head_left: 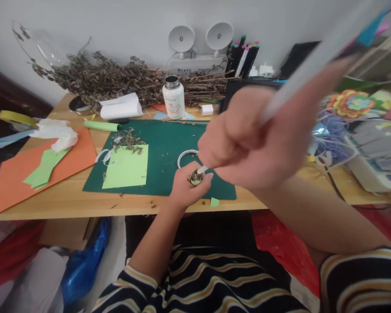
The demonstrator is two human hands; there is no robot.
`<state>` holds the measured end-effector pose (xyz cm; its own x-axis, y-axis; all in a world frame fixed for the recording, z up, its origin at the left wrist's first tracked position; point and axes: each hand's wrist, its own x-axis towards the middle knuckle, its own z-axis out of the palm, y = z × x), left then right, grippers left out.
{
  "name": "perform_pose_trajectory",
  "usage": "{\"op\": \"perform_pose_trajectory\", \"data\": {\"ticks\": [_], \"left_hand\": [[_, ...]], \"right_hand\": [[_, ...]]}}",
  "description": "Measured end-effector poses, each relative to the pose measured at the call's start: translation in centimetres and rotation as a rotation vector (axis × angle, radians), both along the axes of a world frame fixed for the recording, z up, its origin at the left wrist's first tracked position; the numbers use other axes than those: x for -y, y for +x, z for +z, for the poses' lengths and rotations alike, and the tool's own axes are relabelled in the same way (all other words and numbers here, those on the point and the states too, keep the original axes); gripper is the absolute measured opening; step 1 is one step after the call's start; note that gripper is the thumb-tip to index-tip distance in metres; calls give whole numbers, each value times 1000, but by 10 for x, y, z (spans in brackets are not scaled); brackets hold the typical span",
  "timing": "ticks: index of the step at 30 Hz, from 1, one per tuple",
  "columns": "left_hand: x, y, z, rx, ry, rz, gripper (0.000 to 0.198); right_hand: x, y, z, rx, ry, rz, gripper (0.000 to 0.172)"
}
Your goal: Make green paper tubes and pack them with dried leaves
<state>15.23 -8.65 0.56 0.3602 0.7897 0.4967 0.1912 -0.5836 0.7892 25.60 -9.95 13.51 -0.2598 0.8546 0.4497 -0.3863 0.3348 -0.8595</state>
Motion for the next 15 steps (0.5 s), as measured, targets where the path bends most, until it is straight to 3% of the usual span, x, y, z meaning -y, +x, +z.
{"op": "perform_pose_trajectory", "data": {"ticks": [3,11,15], "left_hand": [[-2,1,0,16,14,-22,20],[-1,4,2,0,15,-29,20],[-2,4,-3,16,25,-41,17]], "right_hand": [[-1,0,-4,-42,-50,98,60],[3,0,-2,38,-23,41,57],[5,1,-1,333,-19,-74,57]]}}
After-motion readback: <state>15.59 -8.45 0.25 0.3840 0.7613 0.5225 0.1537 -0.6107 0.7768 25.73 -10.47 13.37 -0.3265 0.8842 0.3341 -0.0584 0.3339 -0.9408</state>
